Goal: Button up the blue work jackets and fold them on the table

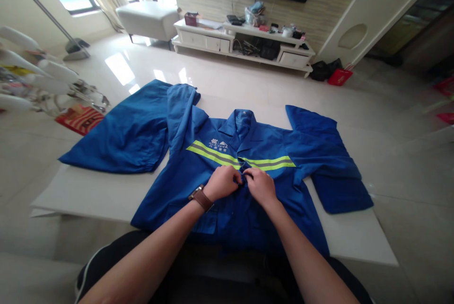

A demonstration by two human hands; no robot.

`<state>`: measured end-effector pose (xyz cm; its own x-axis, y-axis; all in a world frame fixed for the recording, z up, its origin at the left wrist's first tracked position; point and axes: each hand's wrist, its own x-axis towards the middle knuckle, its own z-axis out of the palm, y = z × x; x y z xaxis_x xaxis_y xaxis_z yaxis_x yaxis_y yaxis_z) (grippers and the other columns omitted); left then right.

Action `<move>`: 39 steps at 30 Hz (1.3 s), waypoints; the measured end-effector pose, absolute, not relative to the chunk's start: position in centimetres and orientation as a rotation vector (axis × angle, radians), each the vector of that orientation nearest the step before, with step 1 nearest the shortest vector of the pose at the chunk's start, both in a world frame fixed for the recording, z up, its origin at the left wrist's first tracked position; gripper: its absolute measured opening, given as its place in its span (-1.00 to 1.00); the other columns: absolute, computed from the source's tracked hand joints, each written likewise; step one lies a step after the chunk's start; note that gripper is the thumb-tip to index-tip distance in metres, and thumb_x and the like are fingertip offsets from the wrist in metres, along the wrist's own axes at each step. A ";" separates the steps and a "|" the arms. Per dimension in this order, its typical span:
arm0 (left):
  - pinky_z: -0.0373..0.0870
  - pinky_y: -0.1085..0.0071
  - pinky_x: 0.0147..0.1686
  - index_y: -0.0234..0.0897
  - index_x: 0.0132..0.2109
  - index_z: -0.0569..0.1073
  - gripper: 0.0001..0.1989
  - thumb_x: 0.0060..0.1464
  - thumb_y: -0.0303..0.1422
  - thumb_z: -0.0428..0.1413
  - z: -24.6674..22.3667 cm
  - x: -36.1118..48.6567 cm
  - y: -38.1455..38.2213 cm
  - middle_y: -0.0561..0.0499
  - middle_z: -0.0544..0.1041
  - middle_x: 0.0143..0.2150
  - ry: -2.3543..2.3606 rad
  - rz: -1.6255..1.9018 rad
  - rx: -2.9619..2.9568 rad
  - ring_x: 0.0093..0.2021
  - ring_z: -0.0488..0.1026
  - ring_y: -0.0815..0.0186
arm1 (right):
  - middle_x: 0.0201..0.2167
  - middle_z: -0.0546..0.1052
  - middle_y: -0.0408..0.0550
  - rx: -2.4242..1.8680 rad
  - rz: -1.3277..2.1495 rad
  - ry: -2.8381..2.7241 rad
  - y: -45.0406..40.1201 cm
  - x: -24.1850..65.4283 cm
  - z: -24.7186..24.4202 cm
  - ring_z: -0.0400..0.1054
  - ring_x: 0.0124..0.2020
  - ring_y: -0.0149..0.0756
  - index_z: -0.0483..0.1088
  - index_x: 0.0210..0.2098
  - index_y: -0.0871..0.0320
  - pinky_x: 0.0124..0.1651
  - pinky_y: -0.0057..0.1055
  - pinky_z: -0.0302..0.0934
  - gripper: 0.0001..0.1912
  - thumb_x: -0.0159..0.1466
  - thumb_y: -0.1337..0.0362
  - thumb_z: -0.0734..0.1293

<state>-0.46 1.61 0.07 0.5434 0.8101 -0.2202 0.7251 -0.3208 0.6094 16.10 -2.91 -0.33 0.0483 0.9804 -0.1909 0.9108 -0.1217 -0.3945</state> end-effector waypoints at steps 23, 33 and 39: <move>0.39 0.47 -0.39 -0.29 -0.34 0.37 -0.72 0.00 -0.24 0.30 -1.6 1.3 2.4 0.13 0.42 -0.48 1.034 0.678 0.863 -0.49 0.40 0.44 | -0.71 0.22 -0.20 -1.418 1.216 -1.494 -3.3 16.7 1.4 0.08 -0.58 -0.39 0.32 -0.70 0.12 -0.42 -0.38 -0.02 -0.63 0.17 0.10 0.25; 0.18 0.51 -0.47 -0.30 -0.44 0.39 -0.91 -0.04 -0.45 0.17 -2.7 1.7 2.2 0.14 0.40 -0.53 0.962 0.789 1.331 -0.50 0.31 0.46 | -0.26 0.50 -0.08 -1.733 0.642 -1.528 -2.3 16.9 -1.0 0.43 -0.27 -0.22 0.36 -0.17 0.07 -0.20 -0.34 0.31 -0.80 0.20 0.21 0.33; 0.20 0.49 -0.45 -0.30 -0.42 0.44 -0.96 -0.04 -0.45 0.15 -2.0 1.6 2.0 0.12 0.43 -0.52 0.957 0.746 1.428 -0.49 0.32 0.42 | -0.18 0.46 -0.04 -1.674 0.547 -1.592 -2.4 16.8 -0.6 0.44 -0.24 -0.22 0.38 -0.21 0.06 -0.15 -0.31 0.35 -0.78 0.18 0.39 0.20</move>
<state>1.58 2.01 -1.97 0.4555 0.8853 -0.0939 0.1254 0.0406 0.9913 16.81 -2.38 -0.56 0.1354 0.9731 0.1862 0.6529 0.0537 -0.7556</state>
